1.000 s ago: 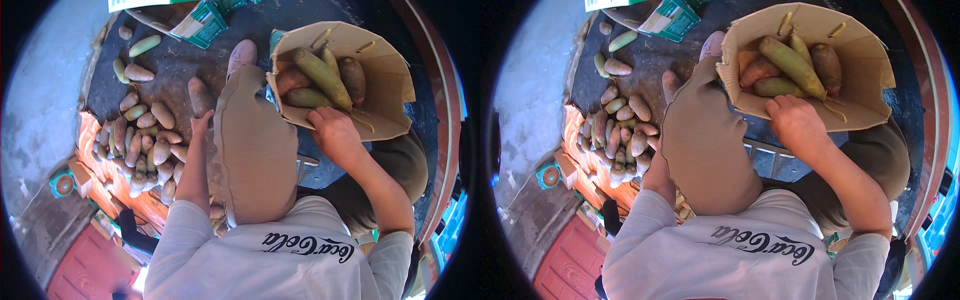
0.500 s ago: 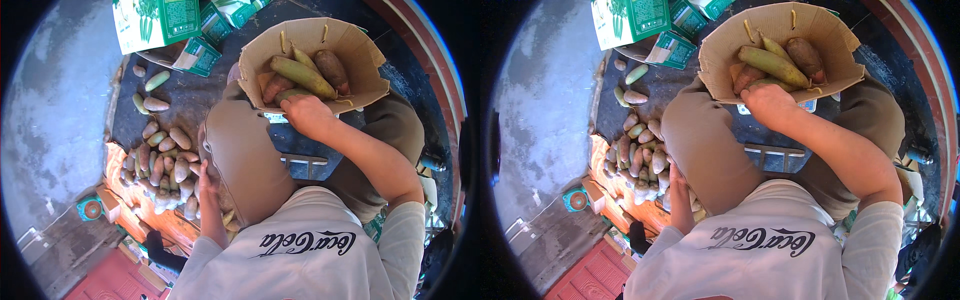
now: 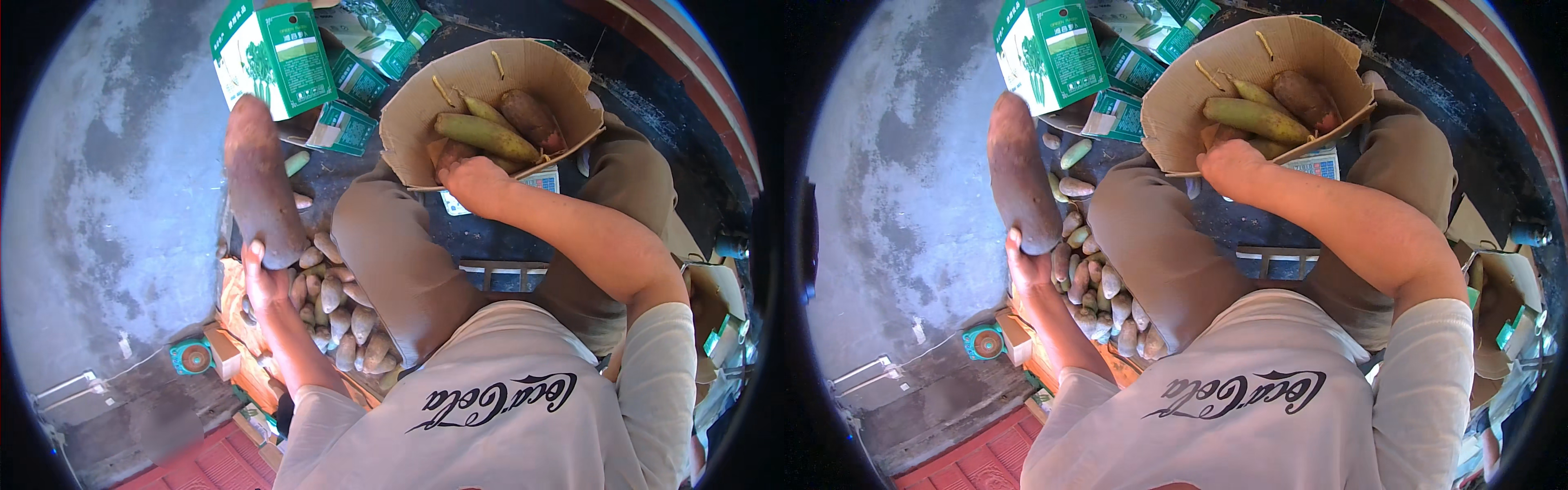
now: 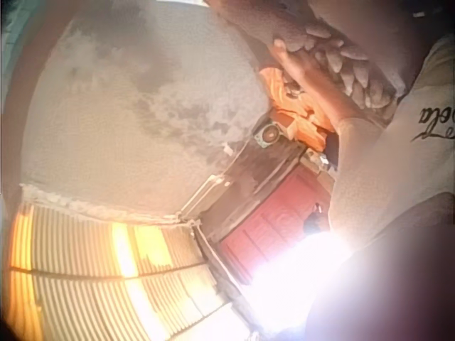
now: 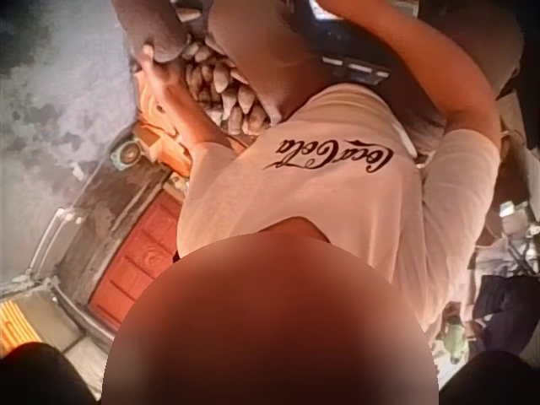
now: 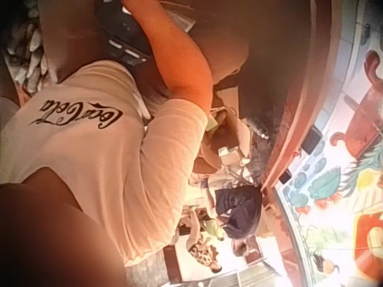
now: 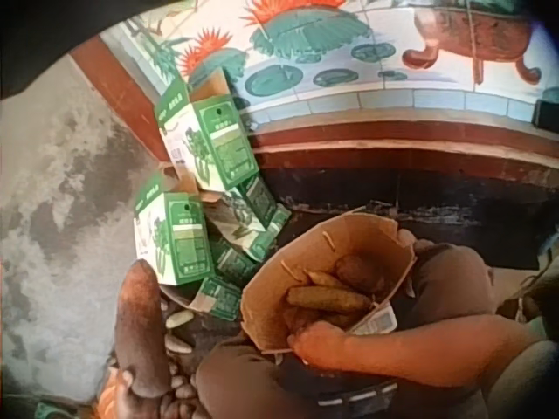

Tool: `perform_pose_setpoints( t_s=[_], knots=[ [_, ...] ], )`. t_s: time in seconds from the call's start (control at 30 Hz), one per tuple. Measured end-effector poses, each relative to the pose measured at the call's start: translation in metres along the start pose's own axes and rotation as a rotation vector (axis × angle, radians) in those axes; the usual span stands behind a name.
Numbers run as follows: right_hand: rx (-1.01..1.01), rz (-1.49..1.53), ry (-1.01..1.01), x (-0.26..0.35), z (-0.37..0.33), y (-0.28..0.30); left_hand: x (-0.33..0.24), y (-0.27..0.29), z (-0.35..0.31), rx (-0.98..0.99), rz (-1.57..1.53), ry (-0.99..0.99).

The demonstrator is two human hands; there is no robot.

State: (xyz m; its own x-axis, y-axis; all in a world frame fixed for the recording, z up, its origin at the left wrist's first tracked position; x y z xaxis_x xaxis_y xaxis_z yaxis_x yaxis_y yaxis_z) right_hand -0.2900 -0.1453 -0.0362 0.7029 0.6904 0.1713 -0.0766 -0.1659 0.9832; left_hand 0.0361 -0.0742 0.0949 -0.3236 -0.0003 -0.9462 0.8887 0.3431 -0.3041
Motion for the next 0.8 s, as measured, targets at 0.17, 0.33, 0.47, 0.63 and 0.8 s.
perform_pose_setpoints(
  t_s=[0.17,0.33,0.47,0.63,0.8],
  knots=[
    [0.022,-0.128,0.003,0.004,-0.002,0.010,0.001,-0.096,0.030,0.324,0.271,0.119],
    [0.003,-0.096,-0.004,0.004,-0.005,0.007,0.049,-0.168,0.054,0.485,0.439,0.358],
    [-0.021,-0.061,-0.016,0.007,-0.005,0.008,0.086,-0.206,0.067,0.543,0.604,0.444],
    [-0.062,-0.053,-0.004,0.002,-0.005,-0.002,0.121,-0.245,0.076,0.704,0.895,0.441],
    [0.033,-0.029,-0.038,0.005,-0.007,0.012,0.145,-0.275,0.077,0.835,0.992,0.370]
  ],
)
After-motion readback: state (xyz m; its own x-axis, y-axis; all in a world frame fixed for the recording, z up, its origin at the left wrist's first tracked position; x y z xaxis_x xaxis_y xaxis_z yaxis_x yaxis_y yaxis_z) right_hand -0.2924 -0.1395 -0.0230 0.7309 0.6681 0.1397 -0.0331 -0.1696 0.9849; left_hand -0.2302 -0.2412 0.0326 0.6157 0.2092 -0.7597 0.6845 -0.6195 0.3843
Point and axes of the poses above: each hand's wrist, its own z-axis towards the middle knuckle, its own y-axis out of the back of the hand, x = y × z, the point moved 2 cm from there along z, towards the middle knuckle, and after that the axes turned 10 degrees about -z, right-handed, at the moved point
